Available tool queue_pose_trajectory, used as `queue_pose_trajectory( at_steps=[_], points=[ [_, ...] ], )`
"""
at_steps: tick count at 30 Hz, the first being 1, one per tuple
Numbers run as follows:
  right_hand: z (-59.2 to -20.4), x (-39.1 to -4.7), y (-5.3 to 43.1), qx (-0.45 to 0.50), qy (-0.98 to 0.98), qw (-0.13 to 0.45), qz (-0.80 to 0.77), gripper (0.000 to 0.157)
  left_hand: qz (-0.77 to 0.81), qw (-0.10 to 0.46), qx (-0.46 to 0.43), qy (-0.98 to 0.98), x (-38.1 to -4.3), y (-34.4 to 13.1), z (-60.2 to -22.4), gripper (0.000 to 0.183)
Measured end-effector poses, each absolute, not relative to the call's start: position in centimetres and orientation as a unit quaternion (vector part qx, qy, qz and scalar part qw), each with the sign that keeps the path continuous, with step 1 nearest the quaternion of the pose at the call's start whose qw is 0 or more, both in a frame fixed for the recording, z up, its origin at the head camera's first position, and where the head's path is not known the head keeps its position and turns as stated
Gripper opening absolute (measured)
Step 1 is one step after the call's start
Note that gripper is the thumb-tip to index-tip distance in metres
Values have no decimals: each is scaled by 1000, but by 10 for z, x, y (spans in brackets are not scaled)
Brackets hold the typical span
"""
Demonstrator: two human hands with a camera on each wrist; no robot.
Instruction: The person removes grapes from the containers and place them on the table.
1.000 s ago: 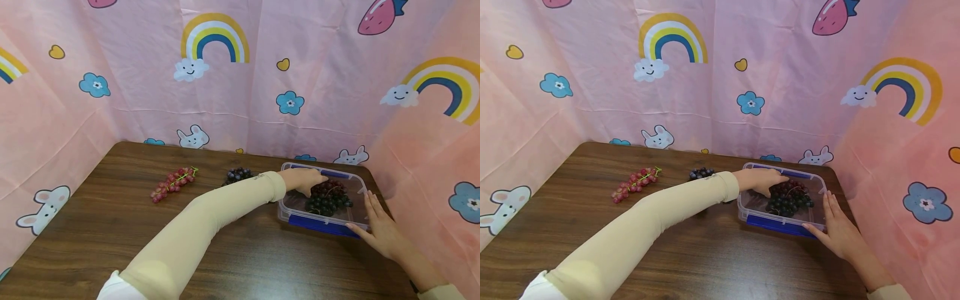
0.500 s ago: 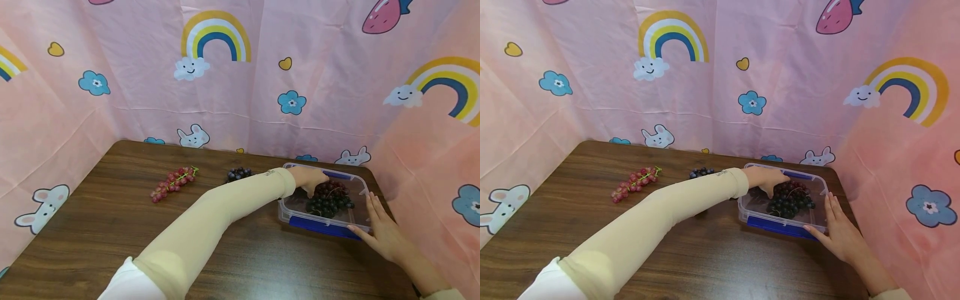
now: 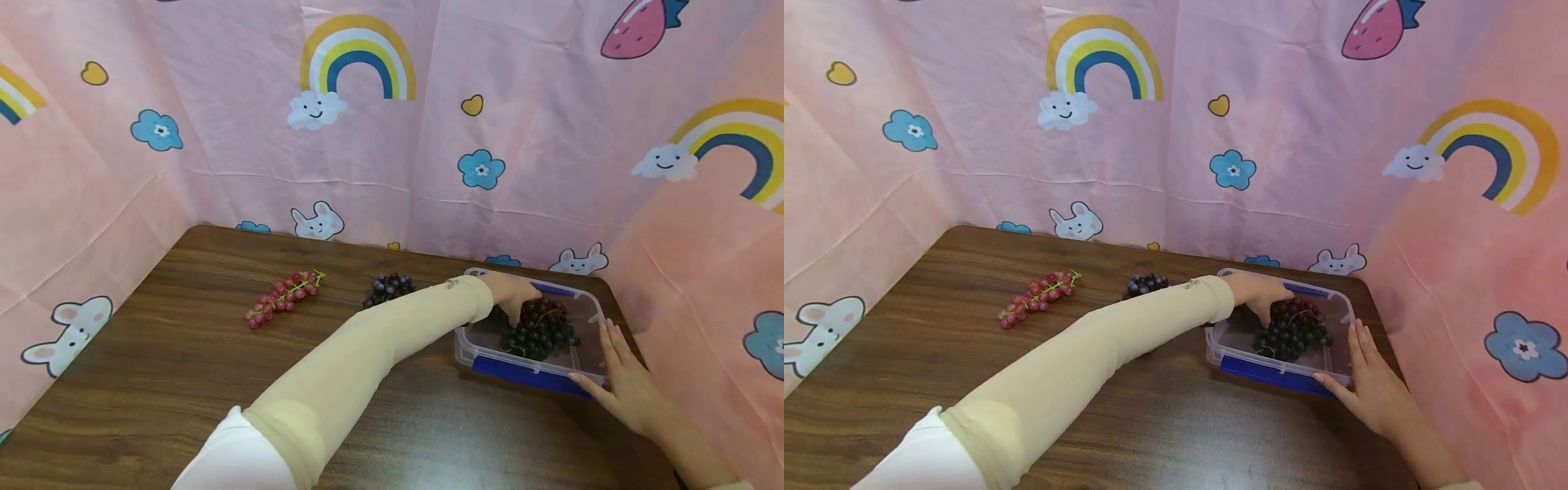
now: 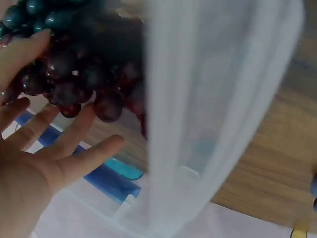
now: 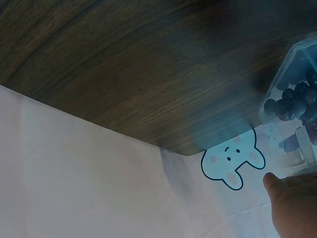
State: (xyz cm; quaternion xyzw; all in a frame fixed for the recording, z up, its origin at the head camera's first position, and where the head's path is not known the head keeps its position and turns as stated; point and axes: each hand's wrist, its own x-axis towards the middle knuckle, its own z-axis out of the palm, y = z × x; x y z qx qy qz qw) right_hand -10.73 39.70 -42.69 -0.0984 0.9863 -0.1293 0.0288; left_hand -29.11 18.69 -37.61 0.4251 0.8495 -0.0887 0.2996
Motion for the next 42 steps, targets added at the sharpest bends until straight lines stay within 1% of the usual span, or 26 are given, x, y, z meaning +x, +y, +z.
queue_pose_trajectory(
  at_steps=[4, 11, 14, 19, 24, 27, 33, 38, 42],
  points=[
    [-428, -106, 398, -99, 987, 24, -127, 109, -111, 304, 423, 847, -288, 189, -375, 93],
    [-430, -105, 397, -102, 986, 16, -134, 108, -163, 296, 401, 852, -282, 193, -372, 92],
    [-430, -105, 396, -105, 985, 13, -138, 108, -154, 304, 389, 856, -282, 192, -376, 97],
    [-431, -106, 397, -106, 986, 13, -128, 109, -135, 319, 376, 860, -284, 184, -387, 114],
    [-431, -106, 398, -102, 986, 22, -130, 108, -106, 308, 391, 861, -285, 181, -404, 121],
    [-432, -106, 398, -101, 986, 25, -129, 108, -80, 303, 399, 862, -287, 179, -411, 117],
    [-432, -104, 397, -102, 986, 20, -127, 109, -44, 298, 413, 860, -285, 172, -407, 88],
    [-431, -104, 397, -102, 987, 17, -126, 109, -33, 289, 418, 861, -282, 169, -397, 80],
    [-431, -104, 397, -101, 987, 19, -127, 109, -33, 277, 418, 864, -280, 167, -391, 78]
  ],
)
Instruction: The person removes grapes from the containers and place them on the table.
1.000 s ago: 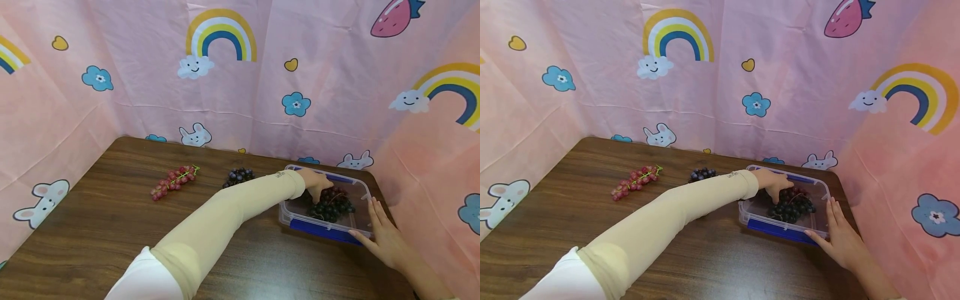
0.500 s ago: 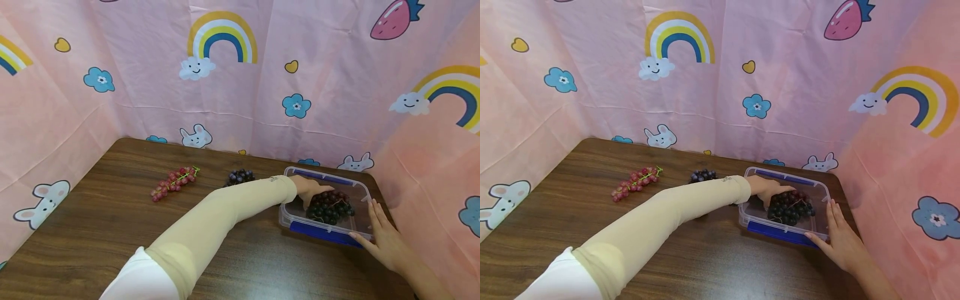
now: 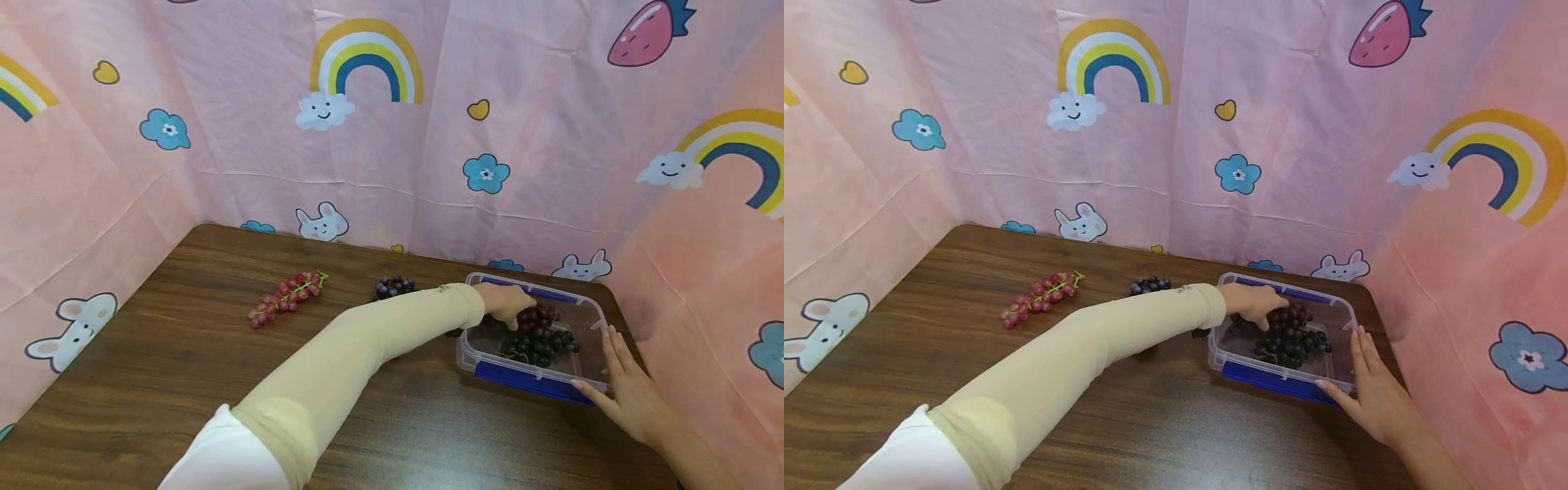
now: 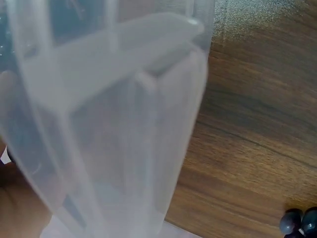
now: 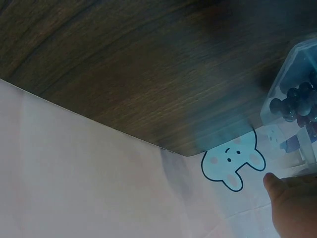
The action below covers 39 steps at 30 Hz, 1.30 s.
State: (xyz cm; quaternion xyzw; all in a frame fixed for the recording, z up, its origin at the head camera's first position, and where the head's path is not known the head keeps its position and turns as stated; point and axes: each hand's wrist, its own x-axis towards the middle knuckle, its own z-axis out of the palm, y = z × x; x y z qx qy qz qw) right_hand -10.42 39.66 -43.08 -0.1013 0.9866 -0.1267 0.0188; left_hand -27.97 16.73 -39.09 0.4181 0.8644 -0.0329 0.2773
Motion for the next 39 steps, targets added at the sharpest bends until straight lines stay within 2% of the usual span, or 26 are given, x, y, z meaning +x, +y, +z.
queue_pose_trajectory(
  at_steps=[7, 14, 20, 32, 39],
  points=[
    [-431, -104, 396, -102, 987, 14, -127, 108, -9, 248, 423, 872, -276, 165, -385, 85],
    [-430, -105, 394, -105, 987, 13, -123, 108, 9, 246, 411, 878, -274, 160, -378, 95],
    [-430, -108, 393, -107, 987, 13, -122, 108, 23, 208, 421, 883, -273, 153, -369, 85],
    [-428, -106, 393, -102, 990, 19, -100, 110, 23, 195, 433, 880, -266, 136, -349, 79],
    [-430, -105, 395, -102, 989, 15, -105, 111, 17, 181, 446, 876, -262, 129, -342, 58]
  ],
)
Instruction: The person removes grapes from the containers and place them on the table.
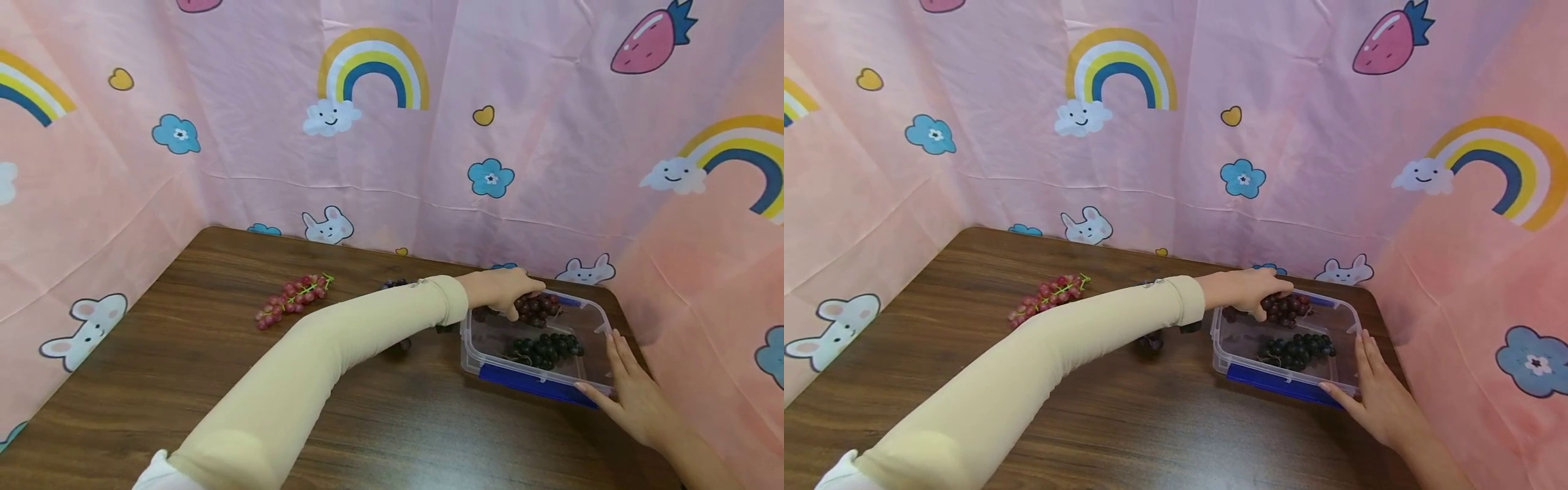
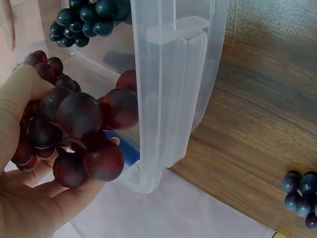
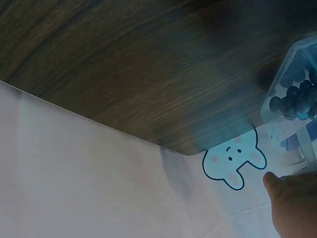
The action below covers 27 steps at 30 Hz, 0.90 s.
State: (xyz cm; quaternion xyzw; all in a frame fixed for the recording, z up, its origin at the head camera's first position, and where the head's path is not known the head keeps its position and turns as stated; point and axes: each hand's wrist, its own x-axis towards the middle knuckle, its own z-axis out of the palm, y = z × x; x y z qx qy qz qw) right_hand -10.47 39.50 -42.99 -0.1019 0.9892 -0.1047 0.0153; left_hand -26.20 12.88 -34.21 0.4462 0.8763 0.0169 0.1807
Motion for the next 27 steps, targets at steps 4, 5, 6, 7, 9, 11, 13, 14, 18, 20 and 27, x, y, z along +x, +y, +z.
queue_pose_trajectory(
  at_steps=[4, 5, 6, 7, 9, 11, 13, 14, 18, 20, 27],
  points=[
    [-430, -105, 396, -101, 988, 22, -117, 111, 11, 161, 463, 872, -260, 126, -340, 53],
    [-430, -105, 396, -101, 988, 23, -118, 111, 11, 156, 467, 870, -259, 126, -340, 52],
    [-430, -105, 396, -100, 987, 25, -122, 111, 11, 151, 471, 869, -258, 125, -339, 51],
    [-431, -105, 396, -100, 987, 27, -124, 111, 14, 146, 475, 868, -257, 124, -338, 52],
    [-431, -105, 396, -100, 986, 28, -128, 111, 19, 138, 478, 867, -256, 121, -337, 55],
    [-431, -105, 396, -101, 986, 27, -127, 111, 24, 132, 478, 868, -254, 118, -336, 57],
    [-431, -105, 396, -102, 987, 25, -120, 111, 30, 124, 478, 869, -253, 115, -336, 54],
    [-431, -106, 396, -102, 987, 24, -118, 111, 32, 121, 478, 870, -252, 113, -335, 50],
    [-430, -106, 396, -102, 989, 20, -104, 111, 45, 106, 470, 875, -248, 108, -332, 42],
    [-430, -106, 396, -102, 989, 20, -105, 111, 51, 98, 463, 879, -246, 106, -330, 46],
    [-431, -104, 396, -105, 988, 12, -110, 111, 52, 70, 452, 888, -237, 102, -324, 62]
  ],
)
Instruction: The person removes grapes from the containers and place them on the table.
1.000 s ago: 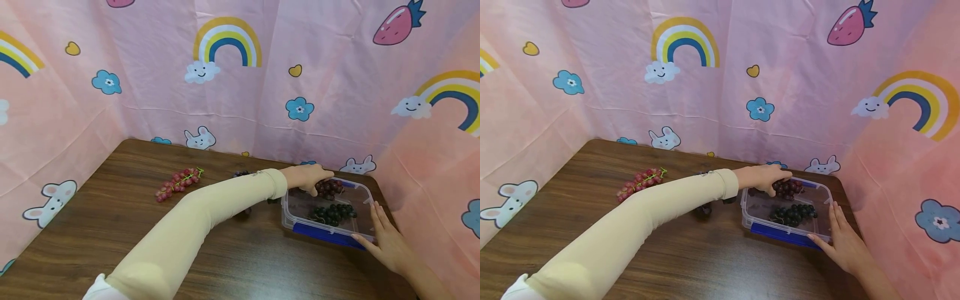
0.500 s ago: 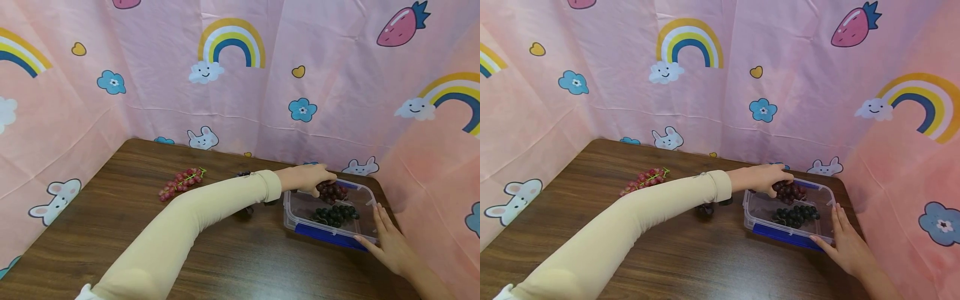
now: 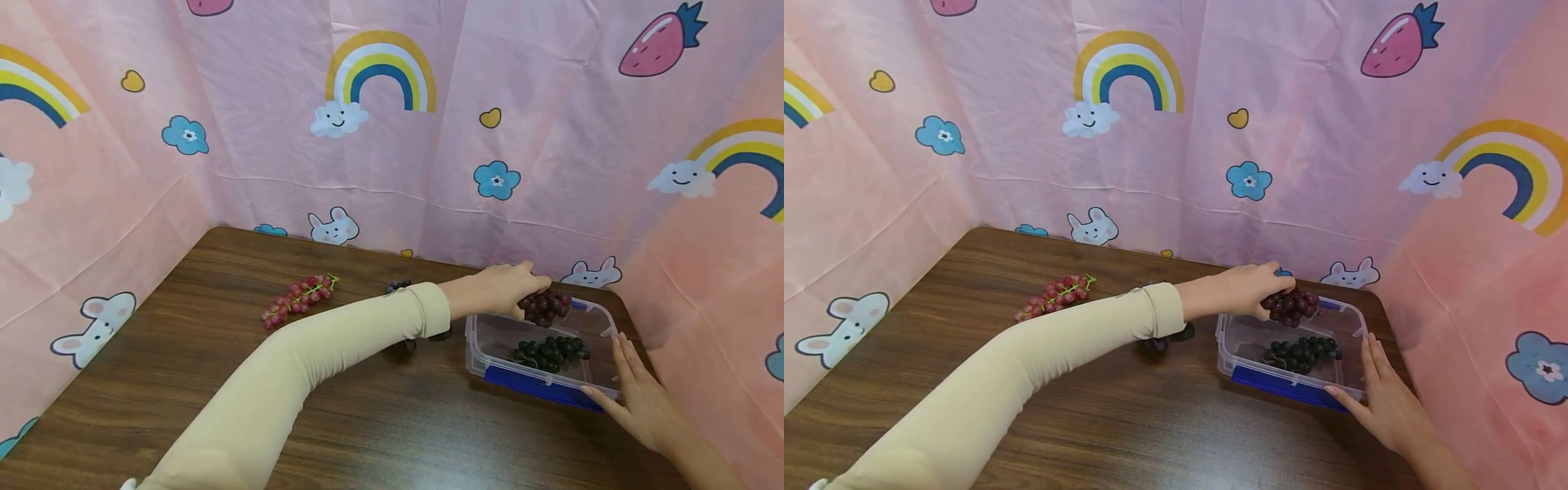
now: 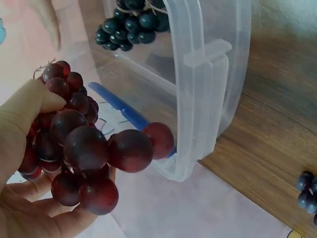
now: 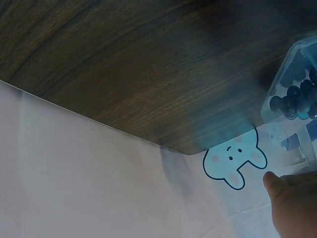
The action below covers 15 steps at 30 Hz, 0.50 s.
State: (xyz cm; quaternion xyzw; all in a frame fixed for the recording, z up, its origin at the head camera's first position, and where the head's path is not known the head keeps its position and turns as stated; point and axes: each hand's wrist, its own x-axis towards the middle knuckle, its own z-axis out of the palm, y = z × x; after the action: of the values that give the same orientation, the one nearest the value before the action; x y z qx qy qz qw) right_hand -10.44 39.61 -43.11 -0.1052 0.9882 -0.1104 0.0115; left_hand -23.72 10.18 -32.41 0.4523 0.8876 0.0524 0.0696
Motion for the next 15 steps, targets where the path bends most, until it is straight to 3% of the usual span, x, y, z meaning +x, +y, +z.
queue_pose_trajectory(
  at_steps=[15],
  points=[
    [-430, -105, 396, -111, 988, 11, -111, 110, 82, 75, 420, 901, -222, 88, -316, 66]
  ],
)
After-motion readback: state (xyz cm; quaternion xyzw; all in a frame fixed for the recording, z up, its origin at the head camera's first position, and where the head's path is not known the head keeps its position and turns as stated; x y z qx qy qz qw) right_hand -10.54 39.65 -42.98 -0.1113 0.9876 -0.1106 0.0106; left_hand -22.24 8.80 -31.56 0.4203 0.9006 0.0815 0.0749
